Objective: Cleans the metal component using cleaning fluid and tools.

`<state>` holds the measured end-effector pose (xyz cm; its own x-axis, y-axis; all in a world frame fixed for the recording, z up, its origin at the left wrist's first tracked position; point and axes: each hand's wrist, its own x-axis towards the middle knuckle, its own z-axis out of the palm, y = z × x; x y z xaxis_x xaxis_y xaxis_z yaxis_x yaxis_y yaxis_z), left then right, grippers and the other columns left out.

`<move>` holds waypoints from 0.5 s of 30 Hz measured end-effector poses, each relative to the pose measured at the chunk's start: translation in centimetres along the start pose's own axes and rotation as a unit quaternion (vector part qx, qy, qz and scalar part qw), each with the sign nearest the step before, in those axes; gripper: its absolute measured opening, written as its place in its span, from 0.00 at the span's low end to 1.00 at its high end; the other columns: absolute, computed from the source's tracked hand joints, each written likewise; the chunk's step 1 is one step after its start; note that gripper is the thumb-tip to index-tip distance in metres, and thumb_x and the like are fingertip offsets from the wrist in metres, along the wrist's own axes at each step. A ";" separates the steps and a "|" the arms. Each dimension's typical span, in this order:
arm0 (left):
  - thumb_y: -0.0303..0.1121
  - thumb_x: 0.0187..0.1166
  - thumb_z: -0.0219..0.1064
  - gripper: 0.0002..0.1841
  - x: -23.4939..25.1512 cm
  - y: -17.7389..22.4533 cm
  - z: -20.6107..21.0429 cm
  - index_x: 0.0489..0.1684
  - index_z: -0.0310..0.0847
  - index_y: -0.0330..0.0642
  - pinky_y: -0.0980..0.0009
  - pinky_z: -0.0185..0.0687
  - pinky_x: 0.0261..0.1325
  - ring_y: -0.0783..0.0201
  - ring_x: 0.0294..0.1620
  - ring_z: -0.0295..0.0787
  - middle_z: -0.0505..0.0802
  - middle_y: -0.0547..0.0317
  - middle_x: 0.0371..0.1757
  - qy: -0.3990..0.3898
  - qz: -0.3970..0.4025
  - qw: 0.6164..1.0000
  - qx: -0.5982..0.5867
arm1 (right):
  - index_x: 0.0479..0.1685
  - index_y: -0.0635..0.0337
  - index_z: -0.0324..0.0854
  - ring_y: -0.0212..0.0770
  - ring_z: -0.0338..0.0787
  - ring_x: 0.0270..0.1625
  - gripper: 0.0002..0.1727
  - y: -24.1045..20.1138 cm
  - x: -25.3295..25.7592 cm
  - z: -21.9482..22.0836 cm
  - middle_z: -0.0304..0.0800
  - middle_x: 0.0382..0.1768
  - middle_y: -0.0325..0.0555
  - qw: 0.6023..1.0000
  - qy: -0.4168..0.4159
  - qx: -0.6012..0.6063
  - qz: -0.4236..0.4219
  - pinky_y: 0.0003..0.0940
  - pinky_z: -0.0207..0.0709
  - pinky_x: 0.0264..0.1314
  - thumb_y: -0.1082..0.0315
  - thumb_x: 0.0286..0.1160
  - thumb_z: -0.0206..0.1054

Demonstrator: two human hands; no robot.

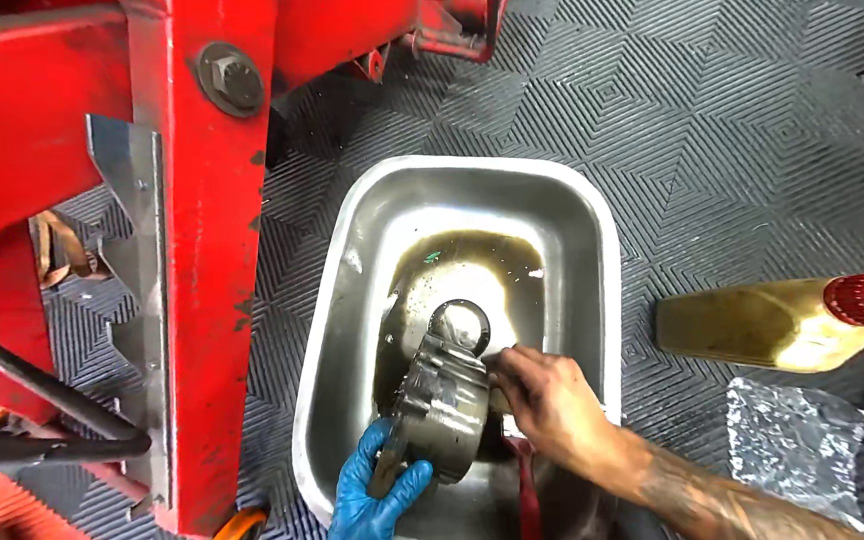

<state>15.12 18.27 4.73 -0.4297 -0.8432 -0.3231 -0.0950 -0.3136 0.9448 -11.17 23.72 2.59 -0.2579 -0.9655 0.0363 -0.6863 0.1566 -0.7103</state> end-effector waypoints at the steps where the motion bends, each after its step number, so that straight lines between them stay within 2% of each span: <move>1: 0.28 0.63 0.83 0.22 0.1 0.0 -0.1 0.57 0.85 0.47 0.70 0.89 0.59 0.68 0.54 0.91 0.93 0.63 0.53 -0.002 0.001 1.000 0.003 | 0.43 0.45 0.89 0.31 0.87 0.29 0.09 -0.2 -0.2 -0.3 0.87 0.31 0.31 1.000 0.017 0.014 -0.008 0.35 0.83 0.28 0.58 0.82 0.62; 3: 0.28 0.63 0.83 0.23 -0.1 -0.2 -0.2 0.58 0.85 0.46 0.69 0.89 0.61 0.67 0.55 0.91 0.93 0.62 0.55 0.003 -0.002 1.000 0.006 | 0.44 0.45 0.90 0.27 0.86 0.29 0.10 -1.4 -0.3 -1.0 0.87 0.31 0.28 0.999 0.034 0.039 -0.002 0.32 0.83 0.29 0.58 0.82 0.63; 7: 0.33 0.65 0.83 0.22 0.1 -0.1 0.0 0.59 0.85 0.46 0.72 0.91 0.58 0.70 0.53 0.92 0.94 0.65 0.53 -0.005 0.028 0.998 0.049 | 0.45 0.45 0.90 0.29 0.87 0.32 0.12 -2.6 -0.4 -1.0 0.88 0.33 0.31 0.999 -0.015 0.042 -0.029 0.33 0.83 0.31 0.55 0.86 0.61; 12: 0.46 0.69 0.81 0.28 0.2 0.5 -0.5 0.62 0.81 0.38 0.74 0.90 0.61 0.74 0.55 0.92 0.94 0.64 0.53 -0.067 0.081 0.978 0.177 | 0.49 0.45 0.90 0.33 0.88 0.31 0.14 -3.2 -1.6 -0.5 0.89 0.34 0.35 0.997 -0.044 0.018 -0.064 0.34 0.81 0.28 0.55 0.88 0.58; 15: 0.49 0.68 0.82 0.35 -0.4 0.1 -1.3 0.68 0.80 0.34 0.71 0.90 0.66 0.72 0.60 0.91 0.94 0.58 0.59 -0.108 0.084 0.969 0.205 | 0.51 0.46 0.90 0.35 0.89 0.33 0.14 -2.7 -2.4 -0.2 0.90 0.36 0.37 0.995 -0.067 0.030 -0.072 0.37 0.83 0.29 0.56 0.88 0.58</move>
<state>16.44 17.99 4.91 -0.6445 -0.7417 -0.1858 -0.3375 0.0578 0.9396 -8.83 25.68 4.53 -0.0655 -0.9966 0.0493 -0.6673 0.0070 -0.7447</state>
